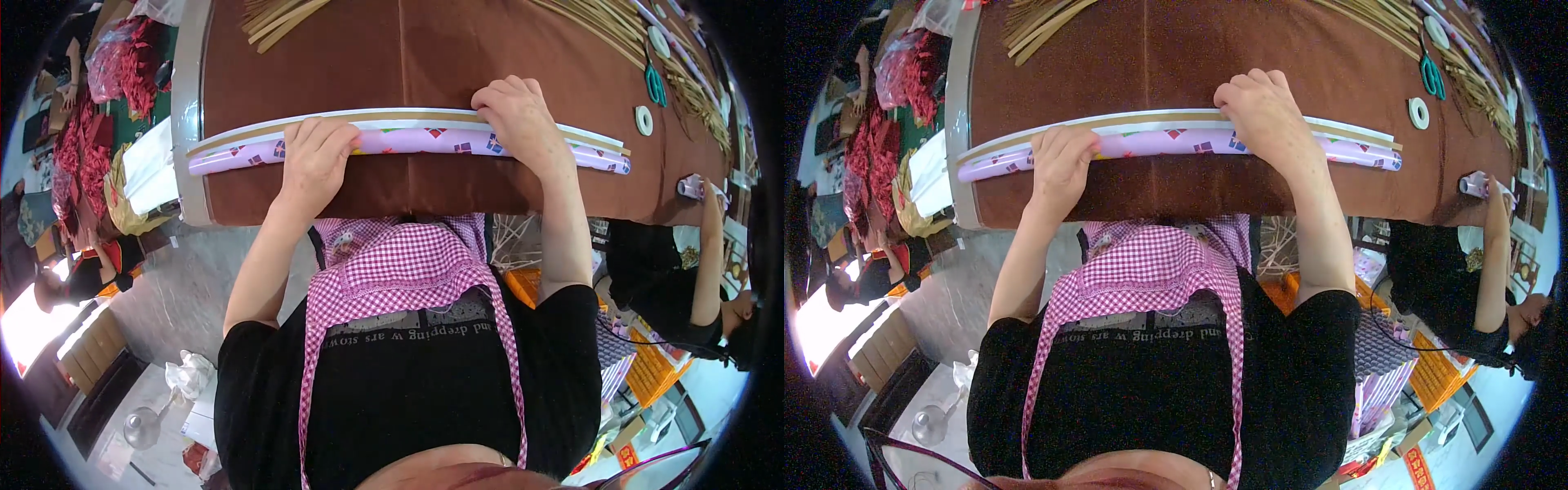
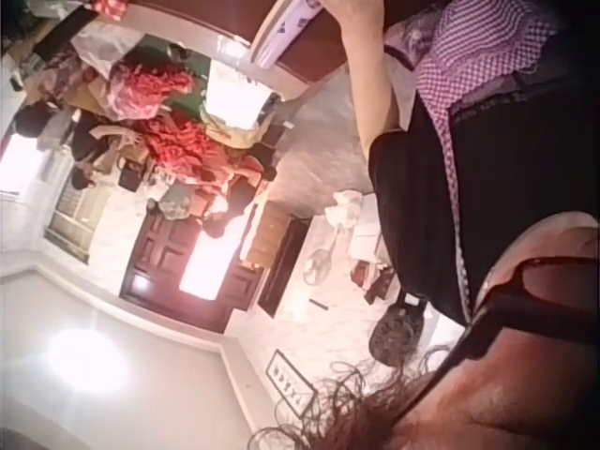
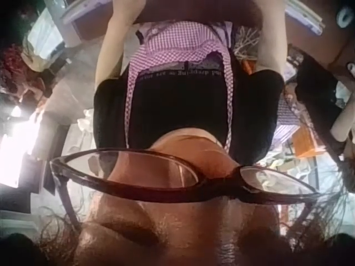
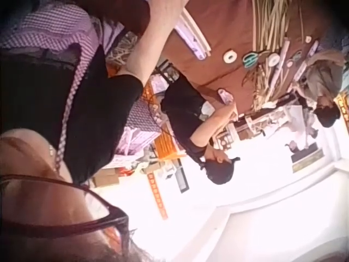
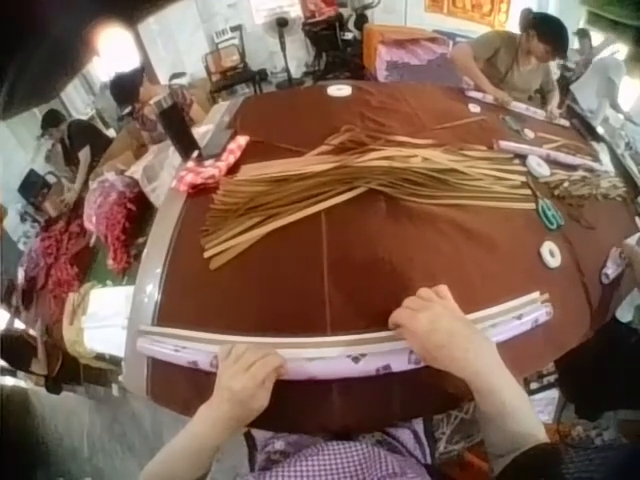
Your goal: The person wraps a thin wooden strip in decorative paper by hand, rolling the paper around the strip and securing the edge with tape. They repeat this process with another strip and place the finished rolls into a storage crate.
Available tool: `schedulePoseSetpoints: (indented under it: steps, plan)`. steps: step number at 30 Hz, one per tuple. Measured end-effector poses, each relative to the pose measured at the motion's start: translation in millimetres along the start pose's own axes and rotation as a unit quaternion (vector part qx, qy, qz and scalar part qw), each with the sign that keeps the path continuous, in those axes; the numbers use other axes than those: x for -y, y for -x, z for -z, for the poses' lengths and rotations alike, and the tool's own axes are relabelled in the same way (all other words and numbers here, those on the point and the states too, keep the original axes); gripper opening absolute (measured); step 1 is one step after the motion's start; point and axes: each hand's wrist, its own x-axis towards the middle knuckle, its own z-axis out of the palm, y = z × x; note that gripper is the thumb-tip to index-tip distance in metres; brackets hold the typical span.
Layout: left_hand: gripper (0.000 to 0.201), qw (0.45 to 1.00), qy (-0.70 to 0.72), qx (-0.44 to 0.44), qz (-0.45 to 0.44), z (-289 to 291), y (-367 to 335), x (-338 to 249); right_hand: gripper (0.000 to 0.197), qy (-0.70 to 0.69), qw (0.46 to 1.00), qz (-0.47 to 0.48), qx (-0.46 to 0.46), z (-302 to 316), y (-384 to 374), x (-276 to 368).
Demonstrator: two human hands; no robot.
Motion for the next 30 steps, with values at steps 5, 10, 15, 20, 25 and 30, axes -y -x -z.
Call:
schedulePoseSetpoints:
  steps: [5,10,15,20,25,30]
  plan:
    - [0.019,1.000,-0.011,0.007,-0.008,0.2,-4.1,0.1,0.008,-0.016,0.999,-0.024,0.025,-0.1,-2.8,0.1]
    - [0.018,1.000,-0.016,0.008,0.000,1.2,-6.1,-1.2,0.008,-0.022,1.000,-0.006,0.008,-3.8,-1.8,-1.9]
    - [0.016,0.999,-0.024,0.021,0.011,2.7,-5.7,-1.0,0.008,-0.025,1.000,-0.003,0.013,-1.8,-1.8,-0.3]
    - [0.013,0.999,-0.022,0.028,0.021,3.9,-9.2,-3.2,0.008,-0.031,0.999,0.010,0.010,-3.9,0.1,-3.4]
    - [0.011,0.998,-0.030,0.047,0.036,6.0,-9.0,-4.5,0.006,-0.055,0.998,0.017,-0.028,-4.2,4.3,-2.2]
    - [0.011,0.998,-0.035,0.047,0.030,5.4,-10.9,-3.8,0.004,-0.068,0.996,0.027,-0.056,-3.1,7.8,-0.6]
